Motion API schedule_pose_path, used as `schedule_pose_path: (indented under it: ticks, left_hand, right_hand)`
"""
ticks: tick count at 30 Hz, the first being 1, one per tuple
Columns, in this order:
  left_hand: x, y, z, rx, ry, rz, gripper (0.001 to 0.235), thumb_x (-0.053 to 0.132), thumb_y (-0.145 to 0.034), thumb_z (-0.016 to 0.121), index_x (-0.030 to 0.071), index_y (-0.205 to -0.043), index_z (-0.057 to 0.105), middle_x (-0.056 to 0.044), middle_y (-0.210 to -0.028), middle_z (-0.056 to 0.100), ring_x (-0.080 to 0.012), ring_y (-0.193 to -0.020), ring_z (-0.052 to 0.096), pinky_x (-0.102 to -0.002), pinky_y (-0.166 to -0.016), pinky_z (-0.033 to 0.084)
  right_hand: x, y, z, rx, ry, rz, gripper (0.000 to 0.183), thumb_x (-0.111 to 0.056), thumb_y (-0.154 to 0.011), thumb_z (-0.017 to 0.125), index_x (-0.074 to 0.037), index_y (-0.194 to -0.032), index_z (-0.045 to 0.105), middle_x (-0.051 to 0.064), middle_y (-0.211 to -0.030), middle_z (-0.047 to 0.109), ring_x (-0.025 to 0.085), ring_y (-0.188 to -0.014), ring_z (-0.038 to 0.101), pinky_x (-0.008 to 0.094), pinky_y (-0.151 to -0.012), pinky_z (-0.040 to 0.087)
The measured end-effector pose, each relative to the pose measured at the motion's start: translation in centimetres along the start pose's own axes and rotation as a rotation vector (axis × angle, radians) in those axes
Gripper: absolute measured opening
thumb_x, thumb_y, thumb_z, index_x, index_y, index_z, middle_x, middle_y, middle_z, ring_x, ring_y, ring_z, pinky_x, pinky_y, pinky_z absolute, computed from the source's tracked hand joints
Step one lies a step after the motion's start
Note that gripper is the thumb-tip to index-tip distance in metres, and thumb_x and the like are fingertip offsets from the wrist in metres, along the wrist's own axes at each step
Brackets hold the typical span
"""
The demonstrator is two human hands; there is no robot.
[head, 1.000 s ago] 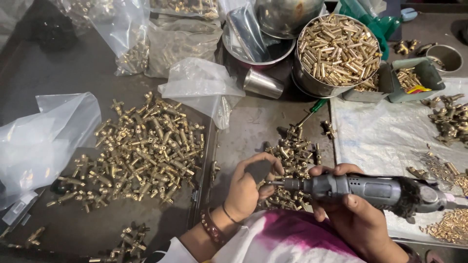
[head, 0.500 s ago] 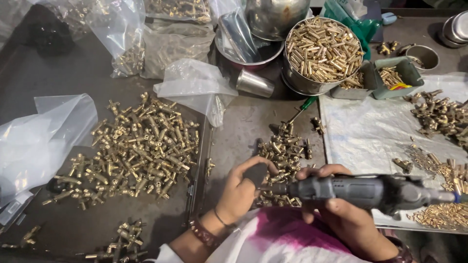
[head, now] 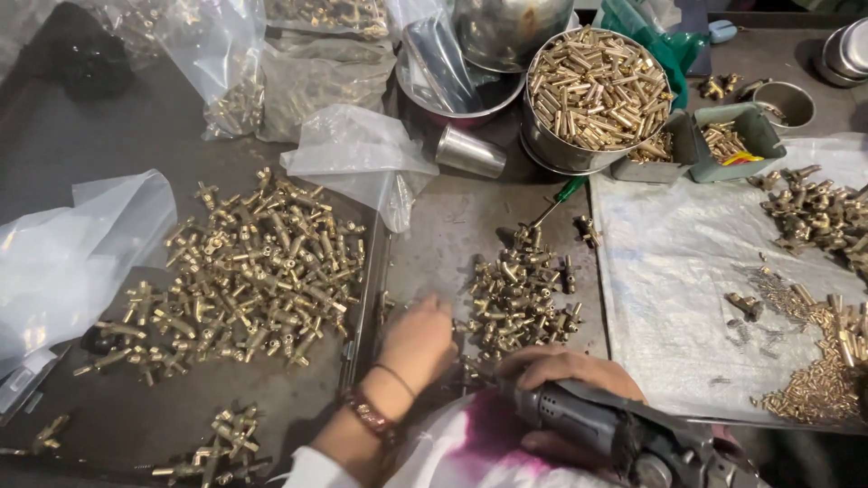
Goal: Polishing and cleaning small brass T-junction fittings using a hand-held rotary tool at a workbench.
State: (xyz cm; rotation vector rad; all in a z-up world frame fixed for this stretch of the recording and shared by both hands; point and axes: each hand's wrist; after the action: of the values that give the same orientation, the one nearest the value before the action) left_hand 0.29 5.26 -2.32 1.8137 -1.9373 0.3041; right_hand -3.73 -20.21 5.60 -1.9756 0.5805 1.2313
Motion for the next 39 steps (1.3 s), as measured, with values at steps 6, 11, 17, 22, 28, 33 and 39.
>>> schedule_pose_path:
  ticks: [6,11,17,22,28,33,39]
  left_hand:
    - [-2.1,-1.3,4.7,-0.097,-0.162,0.098,0.019,0.002,-0.080,0.062,0.002,-0.098,0.068,-0.018,-0.114,0.064,-0.0369,-0.109,0.064,-0.045,-0.092,0.054]
    - [-1.6,-1.2,2.1,-0.150,-0.025,-0.018,0.022,0.001,-0.079,0.062,0.004,-0.099,0.070,-0.016,-0.118,0.064,-0.0372,-0.105,0.066,-0.046,-0.092,0.053]
    - [-3.5,-2.9,2.0,-0.027,0.769,-0.266,0.033,0.000,-0.087,0.057,0.007,-0.115,0.073,-0.016,-0.099,0.079,-0.0276,-0.081,0.072,-0.040,-0.075,0.057]
    - [-0.7,-4.1,0.8,0.046,1.747,-0.516,0.026,0.007,-0.091,0.050,0.004,-0.113,0.064,-0.009,-0.084,0.074,-0.0215,-0.069,0.073,-0.035,-0.066,0.061]
    - [-0.5,-4.8,2.6,0.026,1.772,-0.335,0.012,0.012,-0.097,0.062,0.002,-0.103,0.065,-0.003,-0.073,0.063,-0.0086,-0.048,0.050,-0.023,-0.041,0.035]
    - [2.3,-4.2,0.6,0.000,1.747,-0.450,0.021,0.020,-0.096,0.055,0.004,-0.099,0.069,-0.003,-0.067,0.064,-0.0083,-0.041,0.045,-0.024,-0.036,0.029]
    - [5.0,-2.8,-2.6,-0.168,1.771,-0.313,0.036,0.031,-0.101,0.048,0.005,-0.088,0.070,0.002,-0.058,0.056,-0.0077,-0.042,0.045,-0.024,-0.039,0.029]
  right_hand:
    - [0.7,0.5,-1.3,0.010,0.004,0.054,0.046,-0.022,-0.081,0.091,-0.013,-0.118,0.065,0.018,-0.129,0.074,0.032,-0.116,0.072,0.042,-0.097,0.063]
    - [2.2,0.5,-2.2,0.021,-0.036,0.114,0.047,-0.016,-0.078,0.092,-0.011,-0.117,0.066,0.020,-0.130,0.067,0.034,-0.122,0.073,0.044,-0.100,0.059]
    - [2.9,-0.7,-2.9,0.176,0.047,0.120,0.050,-0.010,-0.072,0.091,-0.011,-0.116,0.066,0.021,-0.129,0.071,0.033,-0.118,0.073,0.045,-0.097,0.058]
    - [2.7,-5.0,-5.1,0.525,-0.266,0.016,0.053,-0.009,-0.086,0.081,-0.011,-0.130,0.050,0.025,-0.142,0.059,0.034,-0.097,0.073,0.044,-0.078,0.065]
    - [1.5,-6.7,-5.1,0.446,-0.520,-0.083,0.065,-0.008,-0.087,0.083,-0.012,-0.141,0.048,0.027,-0.136,0.059,0.032,-0.093,0.073,0.043,-0.075,0.065]
    - [2.7,-3.6,-3.7,0.382,-0.459,0.118,0.061,-0.003,-0.082,0.080,-0.010,-0.132,0.046,0.027,-0.139,0.051,0.032,-0.098,0.071,0.044,-0.075,0.065]
    - [2.0,-2.0,-3.3,0.330,-0.518,0.143,0.049,-0.004,-0.086,0.080,-0.002,-0.127,0.054,0.029,-0.133,0.053,0.032,-0.091,0.073,0.043,-0.076,0.064]
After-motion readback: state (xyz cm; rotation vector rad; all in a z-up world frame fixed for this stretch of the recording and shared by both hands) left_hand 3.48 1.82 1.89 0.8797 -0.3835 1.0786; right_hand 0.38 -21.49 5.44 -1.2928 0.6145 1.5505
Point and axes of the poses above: each hand's wrist, its own y-axis away from the middle knuckle, its own z-axis out of the palm, x = y × z
